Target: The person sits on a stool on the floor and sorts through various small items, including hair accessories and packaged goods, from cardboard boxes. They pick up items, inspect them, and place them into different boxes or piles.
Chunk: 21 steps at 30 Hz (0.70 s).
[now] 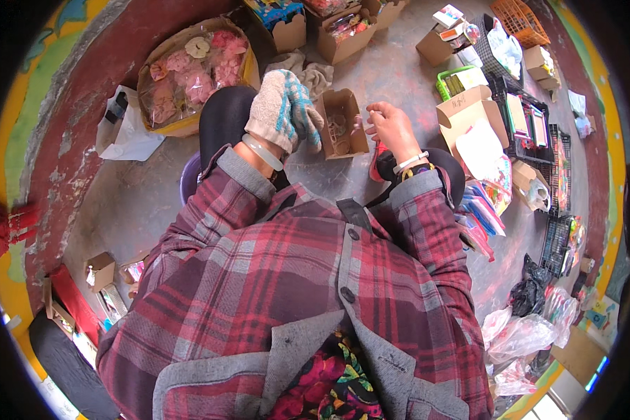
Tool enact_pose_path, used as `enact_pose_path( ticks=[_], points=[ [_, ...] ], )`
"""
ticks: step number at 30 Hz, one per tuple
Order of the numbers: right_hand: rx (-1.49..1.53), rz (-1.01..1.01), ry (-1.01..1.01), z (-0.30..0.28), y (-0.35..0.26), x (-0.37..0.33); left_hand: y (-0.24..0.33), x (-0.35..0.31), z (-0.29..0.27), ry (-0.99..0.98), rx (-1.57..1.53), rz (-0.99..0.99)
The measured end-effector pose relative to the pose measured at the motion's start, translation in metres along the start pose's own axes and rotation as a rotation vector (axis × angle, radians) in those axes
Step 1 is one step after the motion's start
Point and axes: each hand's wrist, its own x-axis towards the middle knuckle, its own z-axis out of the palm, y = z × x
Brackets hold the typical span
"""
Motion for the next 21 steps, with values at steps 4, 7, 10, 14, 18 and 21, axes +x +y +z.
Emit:
enact_pose_path(
  ticks=[4, 7, 10, 14, 18, 21],
  points=[
    [-0.048, 0.018, 0.068, -0.013, -0.014, -0.012, -0.006, 0.002, -0.007, -0.089, 0.244, -0.020],
    [0.342, -0.044, 0.052, -0.056, -0.047, -0.054, -0.017, 0.018, -0.019, -0.264, 0.727, 0.175],
    [0.322, -0.116, 0.091, -0.112, -0.051, -0.104, -0.007, 0.026, -0.024, -0.559, 1.407, 0.393],
    [0.272, 0.041, 0.270, -0.167, 0.000, -0.177, -0.015, -0.020, 0.053, -0.679, 2.289, 1.150],
    [0.359, 0.281, 0.373, -0.182, 0.069, -0.242, -0.004, -0.039, 0.096, -0.965, 2.319, 1.167],
    [0.373, 0.437, 0.423, -0.174, 0.126, -0.276, 0.031, -0.033, 0.050, -0.670, 1.615, 1.025]
  ],
)
